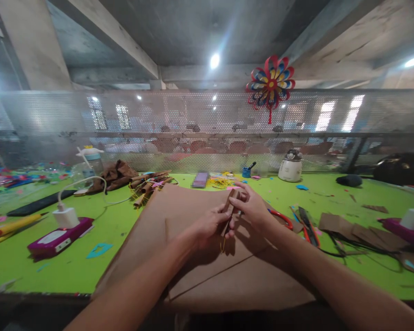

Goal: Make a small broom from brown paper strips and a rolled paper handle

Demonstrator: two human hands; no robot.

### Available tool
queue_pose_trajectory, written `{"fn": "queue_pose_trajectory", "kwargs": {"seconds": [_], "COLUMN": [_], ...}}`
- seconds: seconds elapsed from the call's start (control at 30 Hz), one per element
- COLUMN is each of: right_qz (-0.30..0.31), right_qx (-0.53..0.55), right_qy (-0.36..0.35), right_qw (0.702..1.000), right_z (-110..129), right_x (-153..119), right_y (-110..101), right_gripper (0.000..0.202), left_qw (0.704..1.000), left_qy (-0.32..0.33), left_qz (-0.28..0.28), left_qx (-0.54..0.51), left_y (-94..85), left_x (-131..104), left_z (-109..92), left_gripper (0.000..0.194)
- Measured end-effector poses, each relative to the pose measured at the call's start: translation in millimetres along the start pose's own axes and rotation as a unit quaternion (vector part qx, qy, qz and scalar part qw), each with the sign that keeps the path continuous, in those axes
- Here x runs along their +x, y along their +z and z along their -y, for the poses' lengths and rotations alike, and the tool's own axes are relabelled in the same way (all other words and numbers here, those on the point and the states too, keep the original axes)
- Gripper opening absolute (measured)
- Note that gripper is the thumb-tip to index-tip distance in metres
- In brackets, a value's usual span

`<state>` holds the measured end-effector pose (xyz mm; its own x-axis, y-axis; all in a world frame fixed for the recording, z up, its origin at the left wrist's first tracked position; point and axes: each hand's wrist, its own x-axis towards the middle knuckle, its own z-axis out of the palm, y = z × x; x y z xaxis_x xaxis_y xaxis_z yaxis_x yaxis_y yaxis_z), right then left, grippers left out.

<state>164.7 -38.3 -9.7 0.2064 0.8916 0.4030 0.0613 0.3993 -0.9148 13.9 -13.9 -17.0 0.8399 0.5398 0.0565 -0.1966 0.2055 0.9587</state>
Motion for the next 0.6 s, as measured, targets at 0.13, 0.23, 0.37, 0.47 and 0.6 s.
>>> {"fn": "queue_pose_trajectory", "kwargs": {"seconds": [0.13, 0.23, 0.37, 0.47, 0.6], "right_qz": [0.006, -0.02, -0.029, -0.022, -0.014], "right_qx": [-0.013, -0.094, -0.156, -0.136, -0.1], "right_qy": [0.002, -0.022, -0.025, -0.007, 0.006], "right_qw": [1.0, 0.995, 0.987, 0.99, 0.995], "right_z": [0, -4, -12, -18, -22], "right_x": [2, 3, 1, 0, 2], "right_y": [-4, -3, 2, 3, 0], "right_gripper": [0.059, 0.052, 0.043, 0.043, 0.046], "left_qw": [1.0, 0.999, 0.995, 0.991, 0.988], "left_qy": [-0.008, -0.016, -0.032, -0.032, -0.024], "left_qz": [-0.004, -0.035, -0.089, -0.119, -0.136], "left_qx": [0.01, 0.017, 0.031, 0.047, 0.065], "left_y": [-0.1, -1.8, -3.7, -4.8, -4.5], "left_x": [-1, 2, 6, 7, 5], "left_z": [-3, 0, 8, 12, 13], "left_gripper": [0.017, 0.02, 0.031, 0.035, 0.038]}}
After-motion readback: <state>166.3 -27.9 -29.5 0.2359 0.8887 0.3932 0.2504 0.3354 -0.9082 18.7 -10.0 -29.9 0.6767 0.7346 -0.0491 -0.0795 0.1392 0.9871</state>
